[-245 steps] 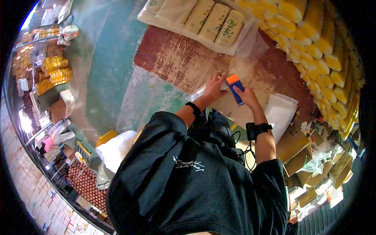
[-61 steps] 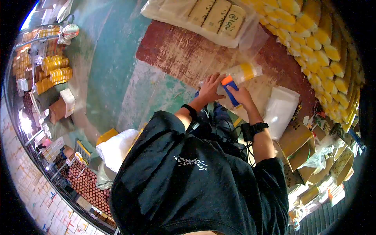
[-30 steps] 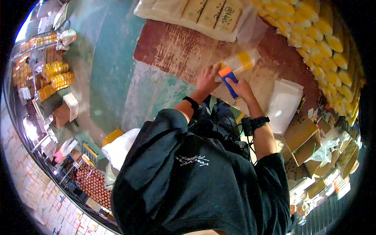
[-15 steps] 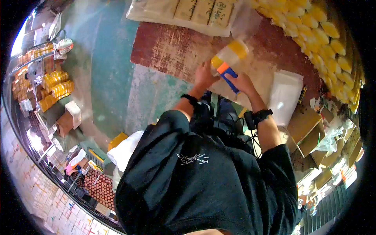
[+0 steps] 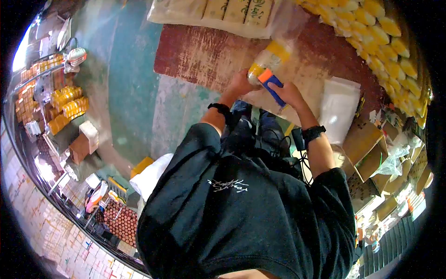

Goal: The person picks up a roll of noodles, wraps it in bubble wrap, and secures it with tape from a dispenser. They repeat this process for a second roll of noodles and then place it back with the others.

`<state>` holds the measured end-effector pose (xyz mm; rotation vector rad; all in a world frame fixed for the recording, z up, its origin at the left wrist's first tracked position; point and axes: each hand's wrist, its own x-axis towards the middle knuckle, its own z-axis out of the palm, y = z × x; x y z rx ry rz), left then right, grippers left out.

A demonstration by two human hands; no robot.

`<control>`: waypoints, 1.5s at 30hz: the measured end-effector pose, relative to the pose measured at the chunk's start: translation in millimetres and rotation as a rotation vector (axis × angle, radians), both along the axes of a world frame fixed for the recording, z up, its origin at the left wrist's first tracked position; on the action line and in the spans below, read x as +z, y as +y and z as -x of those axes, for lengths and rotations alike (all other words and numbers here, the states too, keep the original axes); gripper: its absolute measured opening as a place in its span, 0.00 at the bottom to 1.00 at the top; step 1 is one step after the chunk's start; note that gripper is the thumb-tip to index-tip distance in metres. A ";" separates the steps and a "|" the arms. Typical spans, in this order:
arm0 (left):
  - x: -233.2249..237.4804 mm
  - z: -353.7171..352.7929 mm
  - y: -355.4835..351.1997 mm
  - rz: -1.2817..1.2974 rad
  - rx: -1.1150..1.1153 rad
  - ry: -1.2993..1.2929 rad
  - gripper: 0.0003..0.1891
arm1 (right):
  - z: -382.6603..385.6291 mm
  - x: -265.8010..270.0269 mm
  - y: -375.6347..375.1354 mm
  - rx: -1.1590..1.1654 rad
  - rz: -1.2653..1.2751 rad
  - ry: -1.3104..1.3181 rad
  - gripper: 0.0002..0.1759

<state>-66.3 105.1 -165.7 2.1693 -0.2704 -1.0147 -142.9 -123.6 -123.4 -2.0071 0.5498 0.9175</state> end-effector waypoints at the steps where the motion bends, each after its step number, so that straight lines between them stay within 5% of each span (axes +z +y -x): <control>1: 2.7 3.6 -0.6 -0.030 -0.009 -0.105 0.60 | -1.8 -1.7 3.1 0.020 0.009 -0.017 0.32; 5: 31.7 31.4 -26.3 -0.259 0.127 -0.395 0.56 | -10.1 -5.6 9.2 0.044 0.030 0.002 0.31; 8: 2.9 40.8 -24.7 -0.232 0.085 -0.370 0.58 | 3.8 -7.0 7.5 0.032 0.013 0.000 0.31; 14: -39.3 -4.6 14.8 0.077 -0.050 0.203 0.64 | 4.6 -8.5 2.9 0.095 0.094 0.023 0.32; 17: 18.9 20.5 -7.9 -0.227 -0.016 -0.355 0.62 | 8.6 -35.9 5.8 0.095 0.110 -0.085 0.33; 20: 15.1 55.5 -25.1 -0.300 0.091 -0.518 0.60 | 5.9 -14.2 8.2 0.091 0.125 -0.044 0.35; 23: -22.6 33.9 -12.6 -0.091 0.127 -0.297 0.58 | 8.5 -3.9 1.9 0.039 0.059 -0.029 0.36; 26: 17.0 -10.9 7.8 0.028 -0.021 0.263 0.59 | 6.7 4.1 7.1 0.047 0.025 -0.090 0.37; 30: 21.4 26.0 -9.0 -0.189 -0.074 -0.546 0.53 | -1.7 9.9 9.9 0.097 0.080 -0.163 0.37; 33: 11.3 41.2 -20.0 -0.204 0.070 -0.452 0.55 | -1.8 20.0 9.8 0.074 0.051 -0.179 0.37; 36: -10.8 6.5 -0.8 0.161 0.043 0.034 0.62 | 5.4 4.0 7.9 0.012 -0.034 -0.220 0.37; 39: -16.4 -13.8 16.0 0.207 -0.035 0.210 0.65 | -1.6 -1.8 9.6 0.145 0.094 -0.135 0.36; 42: 7.9 18.6 -4.5 -0.250 -0.063 -0.544 0.63 | -10.7 -1.1 11.7 0.200 0.128 -0.134 0.36; 45: 11.1 44.2 -15.8 -0.305 0.029 -0.562 0.64 | -7.8 -15.6 9.9 0.223 0.153 0.067 0.45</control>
